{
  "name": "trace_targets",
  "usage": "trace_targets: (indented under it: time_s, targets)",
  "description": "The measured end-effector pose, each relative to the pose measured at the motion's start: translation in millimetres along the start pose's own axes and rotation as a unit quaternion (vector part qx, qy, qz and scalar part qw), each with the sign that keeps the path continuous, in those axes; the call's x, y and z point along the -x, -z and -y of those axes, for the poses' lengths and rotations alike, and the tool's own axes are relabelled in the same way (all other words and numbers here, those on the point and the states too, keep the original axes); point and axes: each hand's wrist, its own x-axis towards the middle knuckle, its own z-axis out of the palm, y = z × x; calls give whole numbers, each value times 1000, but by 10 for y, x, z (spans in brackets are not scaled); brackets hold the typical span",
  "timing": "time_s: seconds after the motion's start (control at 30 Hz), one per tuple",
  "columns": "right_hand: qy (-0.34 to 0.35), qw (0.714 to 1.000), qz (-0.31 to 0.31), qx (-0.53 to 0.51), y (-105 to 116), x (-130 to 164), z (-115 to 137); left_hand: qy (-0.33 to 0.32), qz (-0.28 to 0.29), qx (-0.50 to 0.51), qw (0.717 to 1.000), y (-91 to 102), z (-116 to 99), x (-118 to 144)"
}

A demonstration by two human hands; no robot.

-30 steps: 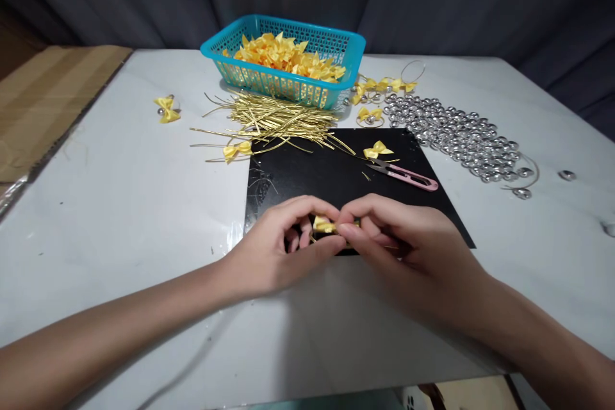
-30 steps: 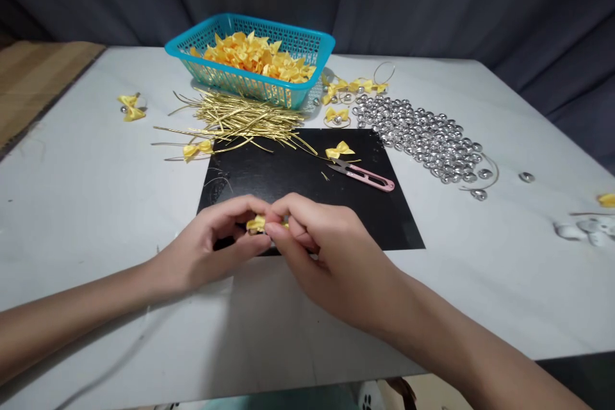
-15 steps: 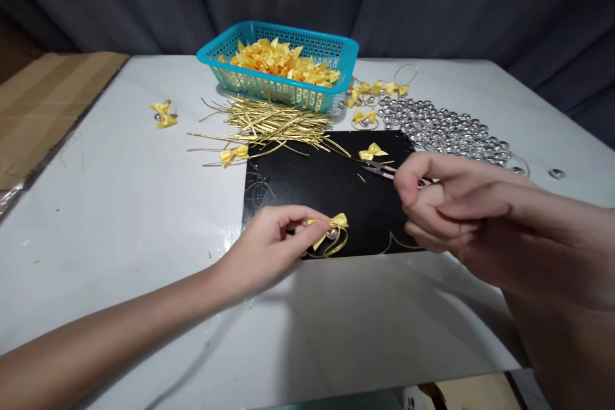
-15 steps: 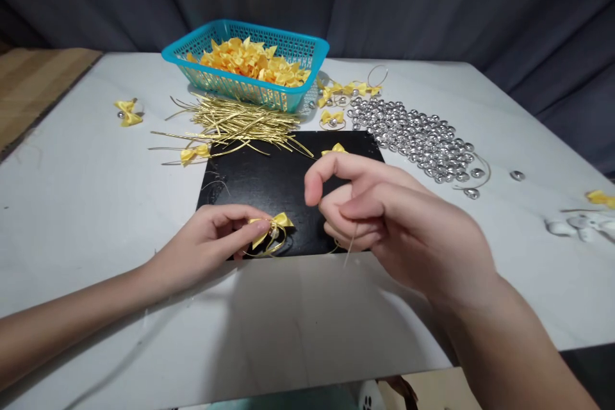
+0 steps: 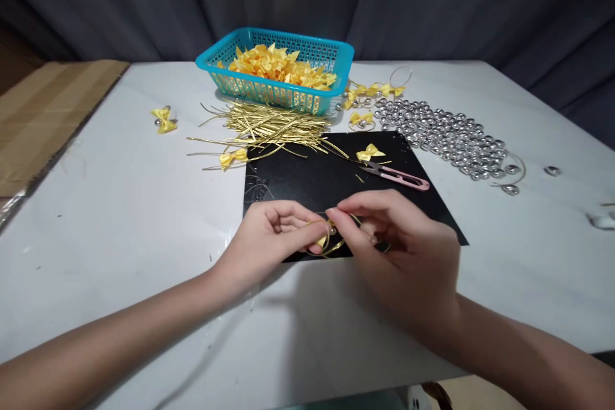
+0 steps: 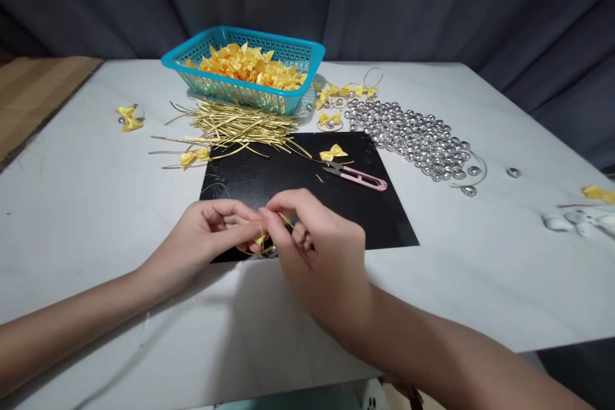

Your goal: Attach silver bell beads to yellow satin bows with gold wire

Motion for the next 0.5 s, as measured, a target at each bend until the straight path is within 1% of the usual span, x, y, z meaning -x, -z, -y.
trace_targets:
  time_s: [0.1, 0.17, 0.23, 0.3, 0.33, 0.4, 0.43, 0.5]
  targets:
    - [57, 996, 32, 59, 20, 7, -40, -16, 3, 19, 1000, 30, 1, -11]
    - [71, 994, 42, 71, 39, 5, -56, -29, -3, 26, 999, 37, 9, -23]
    - [83, 993, 48, 75, 31, 21, -61, -44, -20, 39, 998, 37, 19, -33]
    - [81, 993, 56, 61, -4, 45, -55, -51, -35, 58, 996, 36, 26, -37]
    - [64, 995, 58, 42, -20, 49, -50, -50, -36, 65, 996, 36, 28, -36]
    - [-10, 998, 53, -18, -12, 13, -41, -44, -29, 69, 996, 33, 29, -29]
    - [-56, 996, 53, -51, 28, -36, -43, -41, -24, 66, 997, 31, 29, -26]
    - [-130, 984, 60, -105, 194, -197, -71, -38, -22, 59, 997, 24, 29, -22]
